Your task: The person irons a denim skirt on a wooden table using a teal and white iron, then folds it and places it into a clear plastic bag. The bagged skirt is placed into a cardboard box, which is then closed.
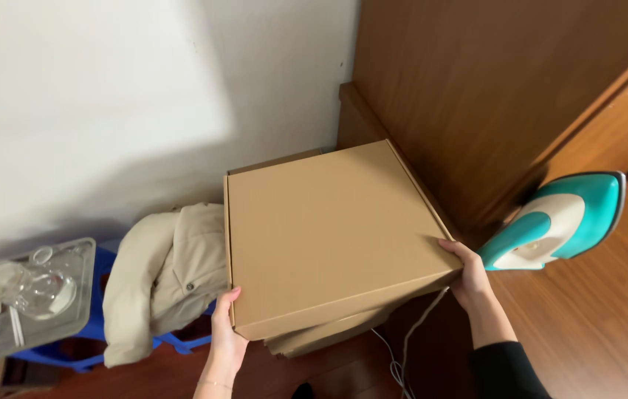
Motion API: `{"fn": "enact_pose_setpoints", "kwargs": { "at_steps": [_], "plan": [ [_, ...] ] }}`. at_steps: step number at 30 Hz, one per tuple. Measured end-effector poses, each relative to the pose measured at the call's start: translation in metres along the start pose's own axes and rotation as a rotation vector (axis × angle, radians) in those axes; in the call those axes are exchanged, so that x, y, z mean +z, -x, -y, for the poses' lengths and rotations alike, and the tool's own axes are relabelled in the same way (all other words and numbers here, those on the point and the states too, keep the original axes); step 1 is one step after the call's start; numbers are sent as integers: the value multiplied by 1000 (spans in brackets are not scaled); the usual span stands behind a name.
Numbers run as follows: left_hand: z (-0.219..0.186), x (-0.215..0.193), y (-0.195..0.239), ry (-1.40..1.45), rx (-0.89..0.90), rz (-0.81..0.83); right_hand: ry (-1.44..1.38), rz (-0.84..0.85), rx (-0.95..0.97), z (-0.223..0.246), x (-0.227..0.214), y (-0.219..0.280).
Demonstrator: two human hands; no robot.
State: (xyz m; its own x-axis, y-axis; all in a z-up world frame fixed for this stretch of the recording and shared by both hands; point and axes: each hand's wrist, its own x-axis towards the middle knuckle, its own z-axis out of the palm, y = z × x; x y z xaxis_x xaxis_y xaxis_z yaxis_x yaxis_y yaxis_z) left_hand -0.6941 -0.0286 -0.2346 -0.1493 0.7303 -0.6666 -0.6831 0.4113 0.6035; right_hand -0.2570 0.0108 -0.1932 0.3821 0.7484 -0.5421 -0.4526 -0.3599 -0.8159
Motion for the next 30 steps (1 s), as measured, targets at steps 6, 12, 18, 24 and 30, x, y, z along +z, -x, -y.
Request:
{"fn": "enact_pose_setpoints", "kwargs": {
  "at_steps": [6,12,18,24,30],
  "plan": [
    [12,21,25,-463,179,-168,160,113,-132,-21,-4,-44],
    [44,10,0,-442,310,-264,409,87,-59,-1,4,-16],
    [33,46,10,-972,988,-475,842,60,-452,8,-6,3],
    [12,155,23,-719,853,72,607,205,-554,66,-2,78],
    [15,221,23,-816,621,623,156,-260,-579,86,-34,138]
  ]
}}
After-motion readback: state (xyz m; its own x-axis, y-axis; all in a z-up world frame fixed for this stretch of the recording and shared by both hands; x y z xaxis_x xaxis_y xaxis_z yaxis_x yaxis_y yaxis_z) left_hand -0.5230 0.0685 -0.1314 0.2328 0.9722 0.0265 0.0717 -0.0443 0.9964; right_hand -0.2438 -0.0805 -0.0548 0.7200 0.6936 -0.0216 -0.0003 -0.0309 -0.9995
